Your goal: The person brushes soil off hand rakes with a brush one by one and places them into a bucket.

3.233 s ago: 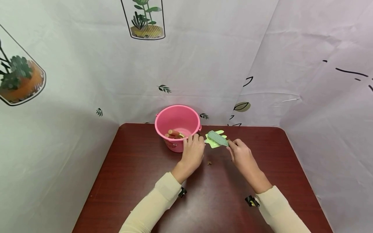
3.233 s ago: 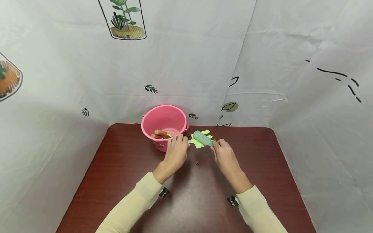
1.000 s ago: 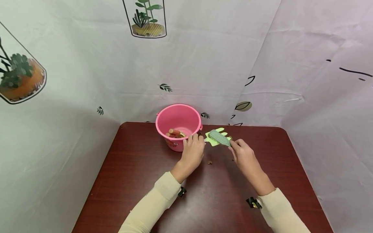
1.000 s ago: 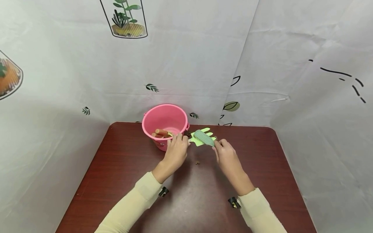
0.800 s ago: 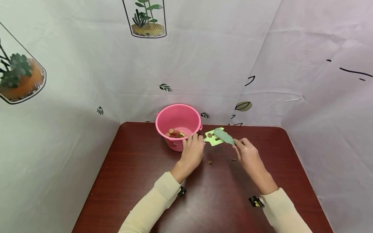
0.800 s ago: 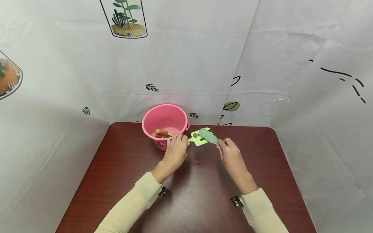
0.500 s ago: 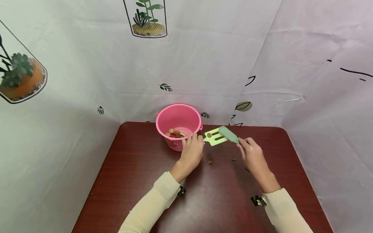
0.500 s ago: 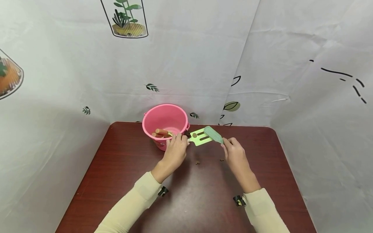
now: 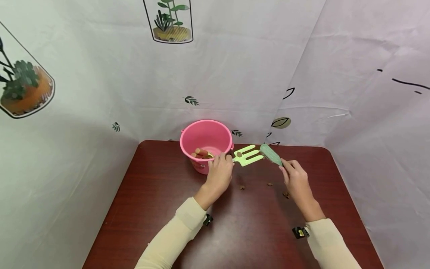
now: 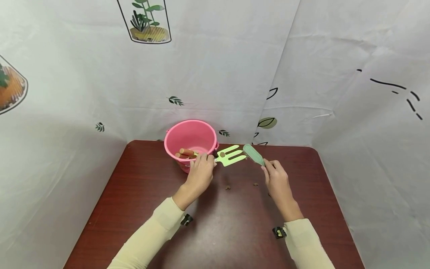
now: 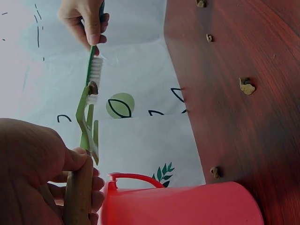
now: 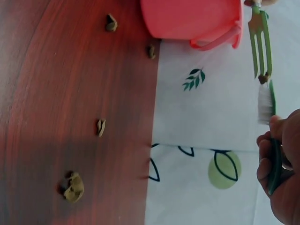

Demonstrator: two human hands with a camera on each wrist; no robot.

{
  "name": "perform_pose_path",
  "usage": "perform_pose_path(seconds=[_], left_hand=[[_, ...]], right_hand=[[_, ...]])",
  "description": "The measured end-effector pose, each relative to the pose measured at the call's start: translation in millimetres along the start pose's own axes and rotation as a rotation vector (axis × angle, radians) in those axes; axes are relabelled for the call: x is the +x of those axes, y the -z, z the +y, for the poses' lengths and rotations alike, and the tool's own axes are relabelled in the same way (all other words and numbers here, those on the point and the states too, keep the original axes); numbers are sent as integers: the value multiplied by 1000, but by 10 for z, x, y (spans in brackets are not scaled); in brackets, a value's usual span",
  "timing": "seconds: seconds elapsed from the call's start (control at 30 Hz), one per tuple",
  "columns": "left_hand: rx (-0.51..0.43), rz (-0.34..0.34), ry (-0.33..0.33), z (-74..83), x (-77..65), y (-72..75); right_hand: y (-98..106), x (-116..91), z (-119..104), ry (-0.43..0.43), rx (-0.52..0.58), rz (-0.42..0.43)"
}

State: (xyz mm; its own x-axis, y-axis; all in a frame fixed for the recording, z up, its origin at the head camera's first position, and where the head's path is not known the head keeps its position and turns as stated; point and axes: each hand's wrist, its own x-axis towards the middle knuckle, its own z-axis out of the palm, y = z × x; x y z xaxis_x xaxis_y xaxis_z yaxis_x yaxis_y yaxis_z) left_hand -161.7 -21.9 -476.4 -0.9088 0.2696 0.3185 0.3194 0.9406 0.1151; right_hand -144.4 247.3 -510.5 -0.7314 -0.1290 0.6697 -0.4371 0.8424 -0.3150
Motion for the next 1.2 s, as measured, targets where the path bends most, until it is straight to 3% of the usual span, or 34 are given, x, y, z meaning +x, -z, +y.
perform_pose_path(seconds=[0.37,0.6,0.8,1.2], left_hand=[[13,31,-6,-9,19,19],[53,92,-26,19,31,-10],[67,86,-23,44,37,-35],[85,76,-30,79,40,-27]], right_hand=[[104,80,29,-18,-11,-1],[92,198,-172,69,23,-24],[57,241,-382,162,15,-88],[45,273,-553,176,-48,-217]])
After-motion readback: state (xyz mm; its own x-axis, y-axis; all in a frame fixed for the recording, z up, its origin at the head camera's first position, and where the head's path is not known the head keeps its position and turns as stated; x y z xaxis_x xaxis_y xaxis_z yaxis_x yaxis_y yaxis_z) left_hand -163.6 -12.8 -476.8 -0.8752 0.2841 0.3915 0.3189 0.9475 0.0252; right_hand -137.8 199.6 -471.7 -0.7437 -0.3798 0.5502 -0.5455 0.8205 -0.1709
